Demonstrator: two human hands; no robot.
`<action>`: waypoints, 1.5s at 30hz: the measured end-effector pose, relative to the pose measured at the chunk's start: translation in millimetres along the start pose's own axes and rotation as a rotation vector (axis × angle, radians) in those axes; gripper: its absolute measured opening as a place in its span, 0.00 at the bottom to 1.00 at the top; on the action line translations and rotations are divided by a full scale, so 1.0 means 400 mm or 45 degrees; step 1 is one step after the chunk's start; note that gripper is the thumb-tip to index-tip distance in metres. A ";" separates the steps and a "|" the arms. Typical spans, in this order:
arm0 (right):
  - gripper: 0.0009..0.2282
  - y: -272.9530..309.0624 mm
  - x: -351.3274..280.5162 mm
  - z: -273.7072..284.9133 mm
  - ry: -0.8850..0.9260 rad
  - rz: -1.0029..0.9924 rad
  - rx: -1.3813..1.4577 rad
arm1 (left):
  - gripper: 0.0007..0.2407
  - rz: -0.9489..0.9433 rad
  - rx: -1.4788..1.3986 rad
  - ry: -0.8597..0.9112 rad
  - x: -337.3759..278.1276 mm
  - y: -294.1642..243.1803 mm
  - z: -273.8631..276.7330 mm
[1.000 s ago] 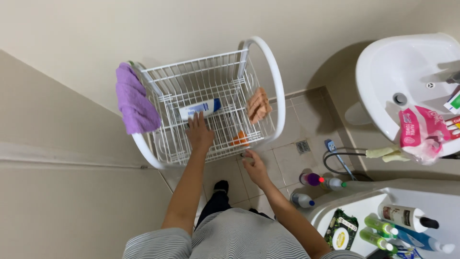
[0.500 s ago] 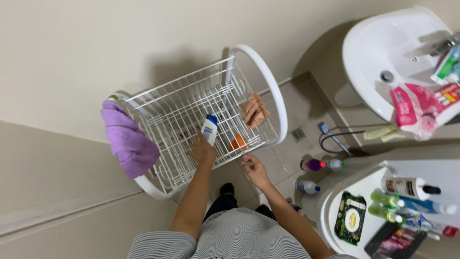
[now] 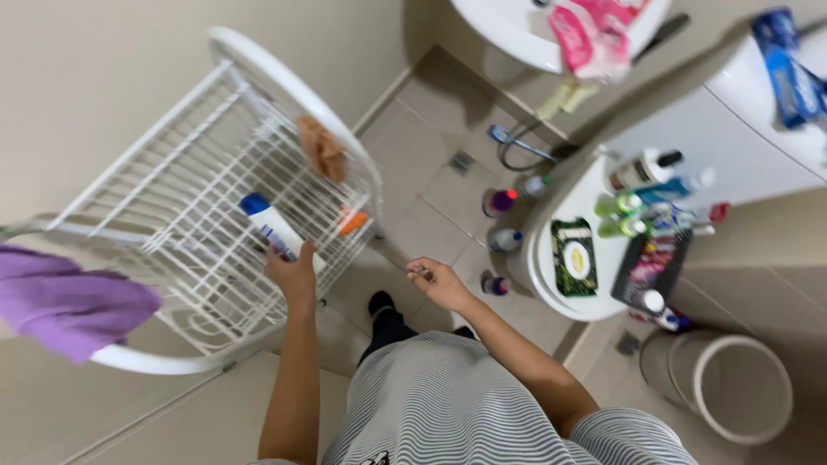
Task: The person folds an orange cloth and places it on a white wire rack. They then pick up various bottles, a basket, and other items from the floor and the toilet tank lid, arranging them on the rack.
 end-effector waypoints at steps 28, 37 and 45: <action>0.24 -0.362 -0.510 0.535 -1.055 -0.301 -0.186 | 0.29 1.173 0.299 1.587 -0.851 0.288 -1.017; 0.21 -0.557 -0.540 0.756 -1.515 -0.700 -0.247 | 0.24 0.867 0.689 1.789 -0.794 0.406 -1.195; 0.20 -0.765 -0.472 1.010 -1.535 -0.673 -0.374 | 0.18 0.776 0.668 1.603 -0.751 0.608 -1.308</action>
Point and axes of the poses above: each hand's wrist, its own x-axis towards the middle knuckle, its own z-axis out of the back of the hand, y = z × x, the point moved 7 cm from there along x, towards the middle knuckle, and after that the axes turned 5 degrees about -x, right-handed, at the moved point
